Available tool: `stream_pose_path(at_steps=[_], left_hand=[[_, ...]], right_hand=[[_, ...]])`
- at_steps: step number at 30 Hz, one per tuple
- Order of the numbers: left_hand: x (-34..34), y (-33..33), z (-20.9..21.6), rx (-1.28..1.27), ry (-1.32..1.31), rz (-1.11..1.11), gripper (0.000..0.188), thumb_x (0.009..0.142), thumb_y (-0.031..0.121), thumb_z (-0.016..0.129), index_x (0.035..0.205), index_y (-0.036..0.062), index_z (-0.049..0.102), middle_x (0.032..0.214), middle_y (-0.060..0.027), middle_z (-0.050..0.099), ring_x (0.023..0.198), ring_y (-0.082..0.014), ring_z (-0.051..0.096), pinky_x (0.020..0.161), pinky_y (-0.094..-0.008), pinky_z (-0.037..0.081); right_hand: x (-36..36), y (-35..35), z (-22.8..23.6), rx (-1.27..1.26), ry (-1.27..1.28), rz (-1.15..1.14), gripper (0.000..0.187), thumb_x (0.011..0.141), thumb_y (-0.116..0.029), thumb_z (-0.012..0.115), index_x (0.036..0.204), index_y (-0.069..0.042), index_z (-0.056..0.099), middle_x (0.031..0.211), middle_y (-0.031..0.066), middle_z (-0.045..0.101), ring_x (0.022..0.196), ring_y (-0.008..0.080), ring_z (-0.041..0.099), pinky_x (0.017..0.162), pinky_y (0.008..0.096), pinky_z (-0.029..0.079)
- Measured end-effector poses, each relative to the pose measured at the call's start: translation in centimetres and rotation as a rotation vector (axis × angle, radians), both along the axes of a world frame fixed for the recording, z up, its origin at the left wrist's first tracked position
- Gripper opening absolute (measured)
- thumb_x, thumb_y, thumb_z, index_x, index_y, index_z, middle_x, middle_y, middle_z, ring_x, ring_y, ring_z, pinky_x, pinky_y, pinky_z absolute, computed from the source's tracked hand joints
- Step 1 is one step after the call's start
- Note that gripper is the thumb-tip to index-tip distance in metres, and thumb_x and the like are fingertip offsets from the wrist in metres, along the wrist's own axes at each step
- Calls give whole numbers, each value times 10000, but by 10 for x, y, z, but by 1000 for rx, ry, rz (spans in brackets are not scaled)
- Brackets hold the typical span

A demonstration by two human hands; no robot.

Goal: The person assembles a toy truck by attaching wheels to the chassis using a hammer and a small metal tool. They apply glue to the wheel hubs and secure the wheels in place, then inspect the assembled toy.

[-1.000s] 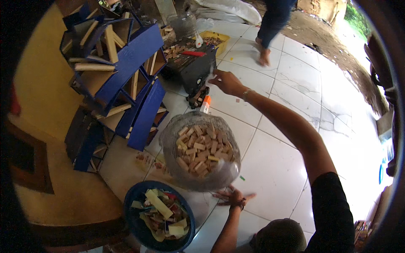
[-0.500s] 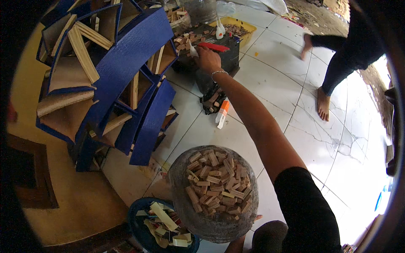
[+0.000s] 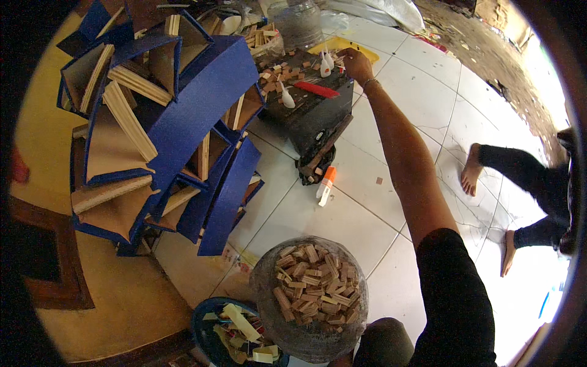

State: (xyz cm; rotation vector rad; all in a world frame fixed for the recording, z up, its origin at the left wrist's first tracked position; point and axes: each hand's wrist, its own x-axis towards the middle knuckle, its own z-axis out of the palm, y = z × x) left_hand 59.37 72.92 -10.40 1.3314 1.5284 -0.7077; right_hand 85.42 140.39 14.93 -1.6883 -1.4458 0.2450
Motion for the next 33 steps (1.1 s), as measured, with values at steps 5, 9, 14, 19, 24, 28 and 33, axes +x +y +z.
stream_pose_path(at_steps=[5,9,14,19,24,28,33], left_hand=[[5,6,3,-15,1,17,1260,523,849,703,1431,30,396,1550,-250,244,1447,-396,189,1124,-618,211],[6,5,4,-27,3,44,1264,525,846,704,1448,45,379,1561,-243,225,1454,-400,165,1129,-628,189],[8,1,6,-30,-7,57,1270,528,842,706,1469,63,359,1574,-235,202,1463,-405,135,1135,-640,162],[7,-11,-1,-7,-27,54,1277,531,839,708,1490,81,339,1587,-227,178,1472,-411,105,1141,-653,135],[7,-27,-26,25,-59,35,1285,534,835,709,1511,99,318,1600,-219,155,1480,-416,75,1147,-666,108],[8,-21,-35,49,-65,-7,1291,536,832,711,1528,114,302,1610,-212,136,1487,-420,51,1152,-676,87],[10,-4,25,63,32,57,1374,526,795,756,1551,133,125,1562,-304,-40,1421,-514,-110,1074,-757,37]], right_hand=[[0,35,-5,40,-247,276,453,814,-45,476,1171,-197,709,1371,158,568,1221,352,566,1044,416,433],[-6,47,-8,-8,-223,264,443,832,-37,482,1194,-177,695,1303,173,612,1168,376,596,1026,414,446],[9,39,1,29,-184,277,355,878,-106,496,1173,-132,691,1106,187,694,978,365,674,905,425,517],[28,-6,40,260,-224,500,316,936,-160,544,1211,-75,672,1194,81,692,1063,230,673,931,304,528],[16,-75,91,103,202,553,320,932,-226,612,1215,-96,683,1266,48,659,1090,173,642,948,320,491],[1,-143,137,88,264,542,285,926,-252,633,1163,-112,711,1181,39,685,1019,155,657,915,326,502],[-9,-214,193,54,278,513,217,869,-316,742,926,-115,681,932,-36,588,957,87,560,868,283,432]])
